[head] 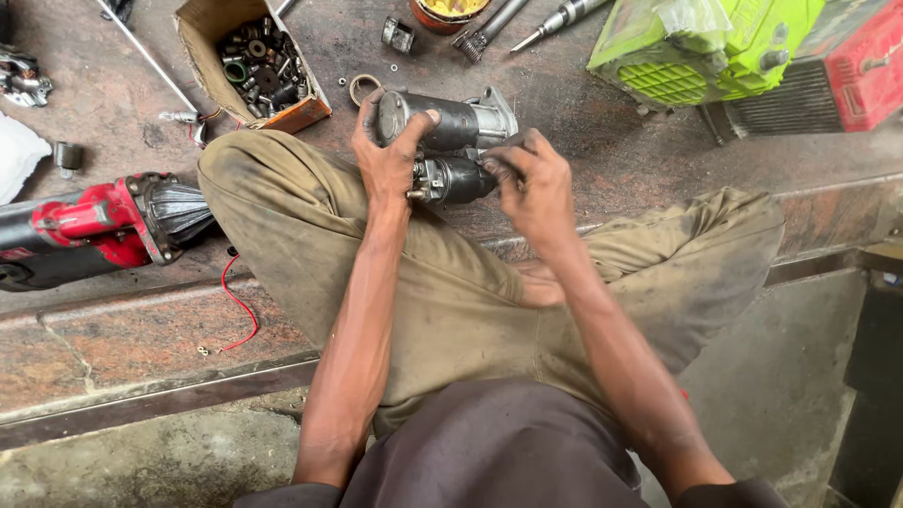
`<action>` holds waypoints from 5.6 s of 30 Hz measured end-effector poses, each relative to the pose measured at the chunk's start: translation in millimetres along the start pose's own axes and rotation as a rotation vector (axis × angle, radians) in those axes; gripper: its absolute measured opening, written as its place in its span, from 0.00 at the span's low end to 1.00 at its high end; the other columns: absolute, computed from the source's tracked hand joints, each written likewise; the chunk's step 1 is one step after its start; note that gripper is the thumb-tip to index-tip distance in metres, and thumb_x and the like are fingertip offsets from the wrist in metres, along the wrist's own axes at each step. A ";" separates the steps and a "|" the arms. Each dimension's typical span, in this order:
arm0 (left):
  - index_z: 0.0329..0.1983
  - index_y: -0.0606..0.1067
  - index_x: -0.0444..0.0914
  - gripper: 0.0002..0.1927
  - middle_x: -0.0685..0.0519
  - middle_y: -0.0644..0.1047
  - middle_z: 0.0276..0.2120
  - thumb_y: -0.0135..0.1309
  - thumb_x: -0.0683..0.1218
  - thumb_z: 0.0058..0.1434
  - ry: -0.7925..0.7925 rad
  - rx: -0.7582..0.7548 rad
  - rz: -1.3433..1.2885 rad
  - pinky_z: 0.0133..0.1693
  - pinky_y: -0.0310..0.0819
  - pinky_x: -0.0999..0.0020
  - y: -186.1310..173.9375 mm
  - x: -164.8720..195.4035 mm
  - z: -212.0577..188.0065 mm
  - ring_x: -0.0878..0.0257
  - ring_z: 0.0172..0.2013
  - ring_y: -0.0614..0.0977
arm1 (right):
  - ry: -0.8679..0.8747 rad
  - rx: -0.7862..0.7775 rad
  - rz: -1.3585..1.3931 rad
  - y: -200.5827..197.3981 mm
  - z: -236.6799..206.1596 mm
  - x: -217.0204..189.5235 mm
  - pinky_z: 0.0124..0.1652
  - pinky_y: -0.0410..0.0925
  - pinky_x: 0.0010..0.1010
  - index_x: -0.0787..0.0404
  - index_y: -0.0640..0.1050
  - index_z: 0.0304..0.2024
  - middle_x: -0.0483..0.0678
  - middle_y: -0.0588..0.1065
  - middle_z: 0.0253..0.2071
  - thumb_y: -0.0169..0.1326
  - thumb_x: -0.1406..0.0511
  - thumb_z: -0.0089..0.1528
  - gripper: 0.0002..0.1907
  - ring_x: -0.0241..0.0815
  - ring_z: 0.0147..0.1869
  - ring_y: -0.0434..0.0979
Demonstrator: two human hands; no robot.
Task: The person sits on the floor of a repair shop and works on a starter motor held on their lap, prying at its housing and manipulating its components by hand. They turn the unit over and handle small parts from a nearby box while another worker scrubs parts on the floor beside them.
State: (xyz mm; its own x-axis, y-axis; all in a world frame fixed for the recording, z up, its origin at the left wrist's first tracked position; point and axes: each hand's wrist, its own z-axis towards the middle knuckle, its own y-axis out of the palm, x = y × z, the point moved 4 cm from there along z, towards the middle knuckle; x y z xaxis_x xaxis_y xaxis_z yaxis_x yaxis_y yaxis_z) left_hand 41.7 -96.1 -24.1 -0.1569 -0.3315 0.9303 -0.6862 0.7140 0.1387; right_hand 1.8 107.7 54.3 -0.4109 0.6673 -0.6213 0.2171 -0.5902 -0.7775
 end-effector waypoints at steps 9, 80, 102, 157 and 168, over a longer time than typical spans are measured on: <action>0.52 0.76 0.32 0.32 0.50 0.79 0.44 0.69 0.51 0.45 0.015 -0.018 0.006 0.49 0.75 0.66 1.0 -2.2 1.7 0.60 0.43 0.80 | 0.210 -0.105 0.279 -14.0 -0.7 16.2 0.46 0.76 0.30 0.61 0.80 0.48 0.53 0.77 0.44 0.60 0.71 0.66 0.08 0.43 0.47 0.82; 0.56 0.74 0.31 0.34 0.48 0.79 0.46 0.71 0.51 0.49 0.116 0.019 0.178 0.54 0.73 0.66 0.8 -5.8 -3.3 0.59 0.48 0.79 | -0.089 0.224 -0.222 2.3 3.8 6.7 0.45 0.72 0.47 0.66 0.80 0.41 0.63 0.76 0.42 0.62 0.68 0.63 0.06 0.64 0.44 0.79; 0.51 0.77 0.34 0.27 0.51 0.79 0.44 0.68 0.49 0.49 0.063 -0.014 0.058 0.52 0.74 0.66 0.4 0.7 -7.6 0.61 0.44 0.79 | 0.043 0.246 0.031 1.3 21.3 -21.8 0.40 0.72 0.42 0.66 0.83 0.44 0.58 0.78 0.37 0.61 0.71 0.64 0.07 0.57 0.39 0.80; 0.53 0.74 0.32 0.31 0.49 0.78 0.44 0.71 0.49 0.49 0.149 0.047 0.133 0.53 0.73 0.65 -0.2 -10.3 -3.5 0.61 0.45 0.78 | -0.155 0.263 -0.188 18.1 52.2 14.0 0.39 0.70 0.48 0.64 0.82 0.39 0.58 0.80 0.36 0.61 0.63 0.63 0.10 0.63 0.37 0.79; 0.52 0.75 0.32 0.30 0.50 0.79 0.43 0.69 0.50 0.49 0.131 0.040 0.124 0.52 0.73 0.66 0.0 -1.5 -2.8 0.59 0.45 0.79 | -0.016 0.217 -0.064 26.3 40.2 30.9 0.45 0.70 0.46 0.64 0.83 0.37 0.57 0.79 0.37 0.64 0.62 0.65 0.10 0.59 0.43 0.79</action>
State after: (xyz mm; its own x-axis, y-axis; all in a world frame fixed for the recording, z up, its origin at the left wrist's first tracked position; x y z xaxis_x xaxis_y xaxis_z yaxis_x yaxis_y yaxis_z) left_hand 43.9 -93.8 -24.5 -0.1502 -0.1576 0.9760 -0.6954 0.7186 0.0090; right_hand -40.7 94.5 18.6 -0.4320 0.7002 -0.5684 -0.0048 -0.6320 -0.7749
